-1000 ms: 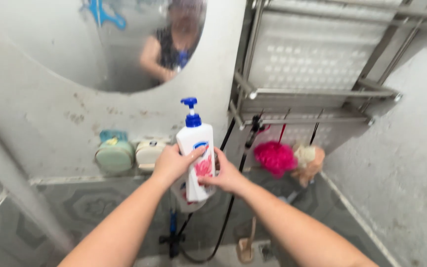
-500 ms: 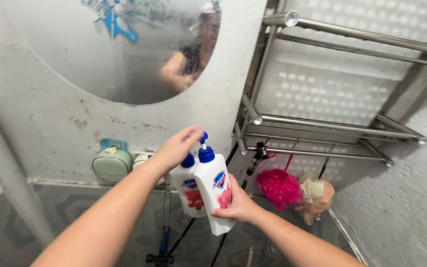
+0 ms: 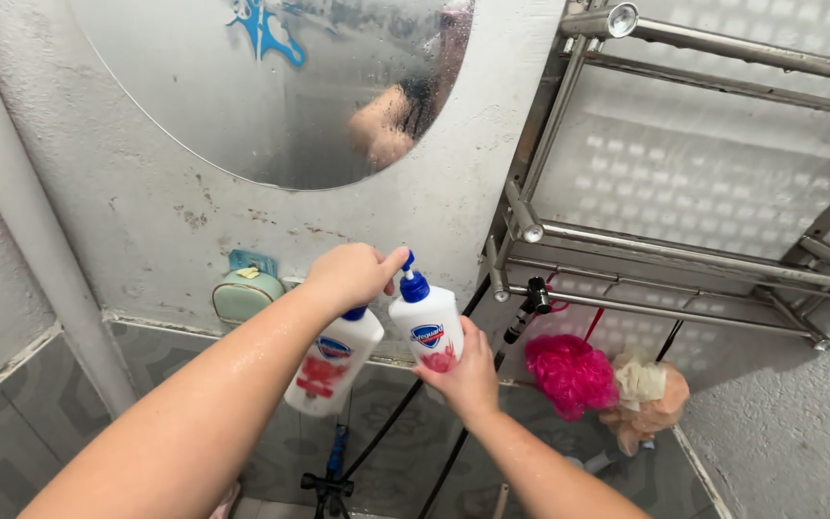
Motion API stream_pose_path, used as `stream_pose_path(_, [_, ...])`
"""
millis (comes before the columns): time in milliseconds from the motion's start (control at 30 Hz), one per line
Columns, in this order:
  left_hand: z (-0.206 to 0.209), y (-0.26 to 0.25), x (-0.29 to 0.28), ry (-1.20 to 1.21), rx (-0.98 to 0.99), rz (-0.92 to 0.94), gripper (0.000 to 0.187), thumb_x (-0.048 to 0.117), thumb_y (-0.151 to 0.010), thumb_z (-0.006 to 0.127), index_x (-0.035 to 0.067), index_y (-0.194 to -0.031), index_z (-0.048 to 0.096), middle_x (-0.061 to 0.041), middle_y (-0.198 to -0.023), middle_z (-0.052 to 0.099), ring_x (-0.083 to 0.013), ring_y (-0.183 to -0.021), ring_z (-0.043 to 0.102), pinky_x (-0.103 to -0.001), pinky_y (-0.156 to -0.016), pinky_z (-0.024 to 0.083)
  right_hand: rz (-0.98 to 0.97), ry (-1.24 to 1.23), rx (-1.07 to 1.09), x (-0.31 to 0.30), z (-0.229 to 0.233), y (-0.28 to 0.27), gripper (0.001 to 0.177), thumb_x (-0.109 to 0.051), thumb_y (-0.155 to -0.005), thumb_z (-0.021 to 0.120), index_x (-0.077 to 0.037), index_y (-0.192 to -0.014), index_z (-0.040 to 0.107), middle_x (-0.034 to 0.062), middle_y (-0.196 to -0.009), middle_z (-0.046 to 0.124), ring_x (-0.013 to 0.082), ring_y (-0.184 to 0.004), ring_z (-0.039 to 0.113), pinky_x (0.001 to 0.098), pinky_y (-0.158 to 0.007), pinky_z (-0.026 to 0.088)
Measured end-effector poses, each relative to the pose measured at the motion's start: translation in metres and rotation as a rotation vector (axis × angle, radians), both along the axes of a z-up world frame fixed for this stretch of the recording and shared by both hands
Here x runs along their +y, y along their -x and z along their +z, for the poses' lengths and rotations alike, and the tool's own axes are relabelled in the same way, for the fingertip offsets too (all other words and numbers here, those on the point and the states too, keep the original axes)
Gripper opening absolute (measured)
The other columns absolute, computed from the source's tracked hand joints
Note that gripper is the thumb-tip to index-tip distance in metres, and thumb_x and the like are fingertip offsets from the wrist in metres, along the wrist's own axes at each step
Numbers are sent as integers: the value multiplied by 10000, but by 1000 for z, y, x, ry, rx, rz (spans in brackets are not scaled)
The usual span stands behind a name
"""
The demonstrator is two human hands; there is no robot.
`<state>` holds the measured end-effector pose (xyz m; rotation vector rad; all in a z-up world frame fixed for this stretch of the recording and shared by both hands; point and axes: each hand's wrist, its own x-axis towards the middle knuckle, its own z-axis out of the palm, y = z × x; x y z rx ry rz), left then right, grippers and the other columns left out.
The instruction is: Clean a metal shelf with water and organize various soap and cleaning bottles.
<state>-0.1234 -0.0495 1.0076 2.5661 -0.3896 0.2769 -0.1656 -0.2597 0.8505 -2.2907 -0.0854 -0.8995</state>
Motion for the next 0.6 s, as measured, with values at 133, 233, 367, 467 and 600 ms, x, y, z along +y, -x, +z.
stream_pose_path(133, [-13, -5, 4, 76, -40, -64, 548, 576, -951, 443, 216, -821, 835, -138, -828, 751, -336, -846, 713, -446, -842, 542, 21, -46, -81, 12, -14, -13, 1060, -333, -508, 996, -102, -1379, 436, 146, -1273, 599, 348, -1150, 621, 445, -931, 526])
stream_pose_path(233, [-13, 7, 7, 156, -40, -94, 511, 523, -977, 452, 204, -847, 829, -156, -828, 757, -336, -834, 725, -432, -830, 551, 24, -68, -45, 23, -11, -8, 1004, -330, -546, 971, -127, -1379, 448, 110, -1239, 659, 317, -1161, 645, 430, -931, 536])
stream_pose_path(367, [-28, -3, 13, 242, -80, -170, 478, 490, -981, 469, 182, -895, 824, -156, -859, 769, -331, -835, 730, -411, -827, 554, 9, -82, 3, 24, -4, -6, 1012, -353, -571, 969, -127, -1392, 424, 118, -1253, 650, 313, -1168, 636, 431, -925, 535])
stream_pose_path(467, [-39, -15, 17, 320, -171, -255, 435, 468, -961, 494, 178, -946, 818, -126, -926, 780, -315, -866, 732, -400, -824, 551, 65, -25, -39, 17, -10, -14, 1001, -352, -590, 965, -114, -1397, 423, 132, -1244, 667, 325, -1158, 652, 426, -915, 548])
stream_pose_path(600, [-44, -17, 19, 342, -154, -311, 432, 456, -956, 522, 130, -982, 803, -131, -901, 787, -288, -829, 741, -386, -799, 558, 97, -70, 33, 16, -11, 0, 1063, -372, -535, 975, -132, -1408, 418, 115, -1186, 709, 280, -1088, 721, 381, -903, 582])
